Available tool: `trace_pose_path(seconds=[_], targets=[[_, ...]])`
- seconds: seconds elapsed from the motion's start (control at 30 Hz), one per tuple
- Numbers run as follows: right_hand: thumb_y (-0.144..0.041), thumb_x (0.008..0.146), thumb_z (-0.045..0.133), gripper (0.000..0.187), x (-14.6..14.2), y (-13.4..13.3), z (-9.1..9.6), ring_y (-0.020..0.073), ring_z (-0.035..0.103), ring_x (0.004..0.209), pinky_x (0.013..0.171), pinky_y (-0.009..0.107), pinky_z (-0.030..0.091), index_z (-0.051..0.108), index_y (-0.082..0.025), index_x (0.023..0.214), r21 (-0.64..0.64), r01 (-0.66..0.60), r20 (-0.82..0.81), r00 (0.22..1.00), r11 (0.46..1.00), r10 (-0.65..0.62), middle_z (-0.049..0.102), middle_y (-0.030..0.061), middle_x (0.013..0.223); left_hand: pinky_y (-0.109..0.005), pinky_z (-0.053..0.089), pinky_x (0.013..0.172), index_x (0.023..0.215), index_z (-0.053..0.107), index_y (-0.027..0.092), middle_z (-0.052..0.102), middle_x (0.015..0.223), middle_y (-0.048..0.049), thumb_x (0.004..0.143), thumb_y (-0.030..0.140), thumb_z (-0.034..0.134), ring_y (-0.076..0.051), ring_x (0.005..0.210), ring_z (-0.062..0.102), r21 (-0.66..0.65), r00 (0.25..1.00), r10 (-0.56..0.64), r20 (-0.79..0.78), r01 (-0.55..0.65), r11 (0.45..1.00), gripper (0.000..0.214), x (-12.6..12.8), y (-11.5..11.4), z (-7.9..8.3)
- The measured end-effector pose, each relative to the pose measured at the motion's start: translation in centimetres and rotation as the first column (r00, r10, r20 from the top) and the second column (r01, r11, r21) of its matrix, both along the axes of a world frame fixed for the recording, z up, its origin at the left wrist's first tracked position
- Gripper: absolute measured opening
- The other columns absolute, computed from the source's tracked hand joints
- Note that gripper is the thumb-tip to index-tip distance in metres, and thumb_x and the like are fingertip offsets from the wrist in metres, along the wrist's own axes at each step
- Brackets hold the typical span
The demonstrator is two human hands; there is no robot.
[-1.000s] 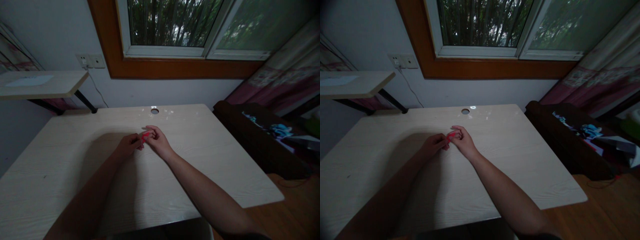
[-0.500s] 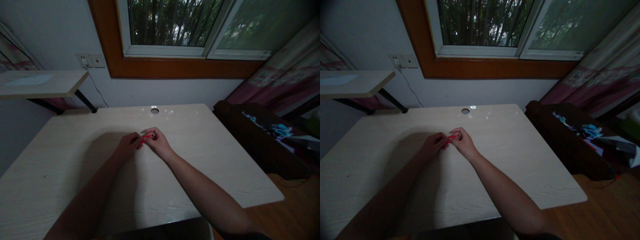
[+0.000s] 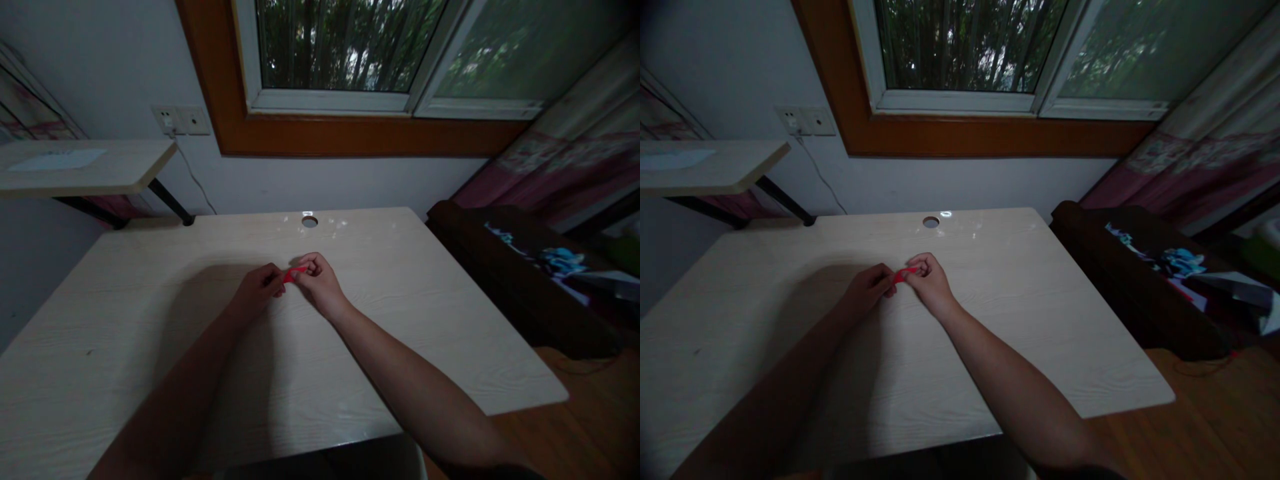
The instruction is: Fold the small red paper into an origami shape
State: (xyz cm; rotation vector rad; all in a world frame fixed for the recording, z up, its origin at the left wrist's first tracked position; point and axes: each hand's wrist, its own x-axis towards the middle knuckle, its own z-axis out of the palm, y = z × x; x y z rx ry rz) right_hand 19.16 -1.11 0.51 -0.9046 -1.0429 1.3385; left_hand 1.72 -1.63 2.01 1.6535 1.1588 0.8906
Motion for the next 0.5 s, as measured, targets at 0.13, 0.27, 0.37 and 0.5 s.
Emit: trace_pose_path(seconds=[0.13,0.27,0.37,0.5], targets=[[-0.022,0.064,0.079,0.033,0.08,0.06,-0.03,0.0109,0.056,0.062,0.063,0.026,0.043,0.057,-0.023,0.088,-0.020,0.024,-0.047,0.999,1.000,-0.025,0.063,-0.0063,0.070,-0.024,0.048,0.061,0.076,0.059,0.018,0.067,0.067,-0.0009,0.089,0.042,0.059,-0.013,0.060,0.060,-0.014,1.000,0.008,0.014,-0.008,1.000,0.027,-0.02,-0.07,0.23],[-0.023,0.063,0.080,0.034,0.15,0.09,0.04,0.0109,0.056,0.062,0.064,0.026,0.045,0.057,-0.023,0.087,-0.036,0.061,-0.086,0.994,0.997,-0.064,0.062,-0.0065,0.070,-0.026,0.049,0.062,0.076,0.058,0.018,0.067,0.067,-0.0012,0.088,0.041,0.059,-0.013,0.060,0.061,-0.022,0.999,0.018,0.031,-0.017,1.000,0.026,-0.13,0.01,0.06],[-0.023,0.063,0.080,0.033,0.24,0.11,0.25,0.0114,0.056,0.061,0.063,0.026,0.045,0.057,-0.023,0.087,-0.054,0.071,-0.103,0.992,0.996,-0.076,0.062,-0.0063,0.070,-0.026,0.050,0.064,0.078,0.059,0.018,0.069,0.070,-0.0015,0.089,0.040,0.058,-0.014,0.062,0.062,-0.029,0.999,0.007,0.047,-0.006,1.000,0.024,-0.28,0.09,-0.04],[-0.022,0.063,0.080,0.032,0.39,0.22,0.48,0.0112,0.056,0.059,0.062,0.026,0.045,0.058,-0.022,0.086,-0.086,0.113,-0.150,0.981,0.990,-0.125,0.062,-0.0061,0.069,-0.025,0.048,0.062,0.078,0.059,0.018,0.066,0.068,-0.0007,0.088,0.035,0.057,-0.013,0.061,0.060,-0.026,0.995,0.052,0.079,-0.050,0.998,0.020,-0.39,0.18,0.05]])
